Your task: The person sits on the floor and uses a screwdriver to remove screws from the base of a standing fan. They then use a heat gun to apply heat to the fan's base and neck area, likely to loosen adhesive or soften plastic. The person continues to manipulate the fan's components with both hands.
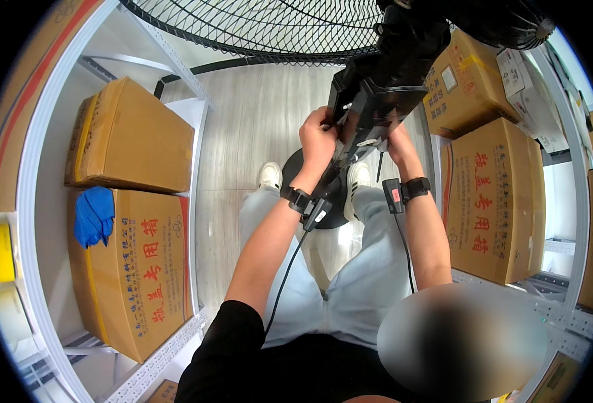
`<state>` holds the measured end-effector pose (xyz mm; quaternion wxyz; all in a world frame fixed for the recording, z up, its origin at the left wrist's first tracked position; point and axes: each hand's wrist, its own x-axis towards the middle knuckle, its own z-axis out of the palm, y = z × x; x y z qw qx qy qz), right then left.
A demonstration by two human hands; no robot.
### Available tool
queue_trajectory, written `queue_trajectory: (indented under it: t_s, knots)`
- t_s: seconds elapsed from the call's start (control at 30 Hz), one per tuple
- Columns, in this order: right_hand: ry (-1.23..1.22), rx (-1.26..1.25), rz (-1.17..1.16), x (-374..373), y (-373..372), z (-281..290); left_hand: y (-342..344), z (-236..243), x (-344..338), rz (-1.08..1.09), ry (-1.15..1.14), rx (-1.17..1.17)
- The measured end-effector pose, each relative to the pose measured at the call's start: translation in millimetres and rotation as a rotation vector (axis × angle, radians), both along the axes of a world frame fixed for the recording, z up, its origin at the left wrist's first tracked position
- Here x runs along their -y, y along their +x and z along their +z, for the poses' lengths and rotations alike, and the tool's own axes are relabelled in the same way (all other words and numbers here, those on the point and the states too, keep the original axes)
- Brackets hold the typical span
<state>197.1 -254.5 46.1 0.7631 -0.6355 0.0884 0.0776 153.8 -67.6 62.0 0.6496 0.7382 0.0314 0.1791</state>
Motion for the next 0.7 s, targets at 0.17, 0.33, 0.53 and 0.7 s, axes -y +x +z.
queue_trajectory:
  t_s: [0.17, 0.33, 0.53, 0.7]
  knots:
    - [-0.089, 0.014, 0.079, 2.6, -7.2, -6.5, 1.7, -1.6, -1.9, 0.031, 0.004, 0.007]
    - [-0.045, 0.019, 0.134, 9.2, -10.0, -17.7, 0.9, -3.0, -0.1, 0.066, 0.037, 0.028]
    - [0.15, -0.039, 0.179, 12.5, -13.7, -33.2, -1.6, -1.0, 2.9, 0.049, -0.02, 0.043]
    - [0.238, -0.083, 0.257, 15.1, -4.9, -40.1, 1.3, -0.1, 2.3, 0.015, 0.031, 0.014]
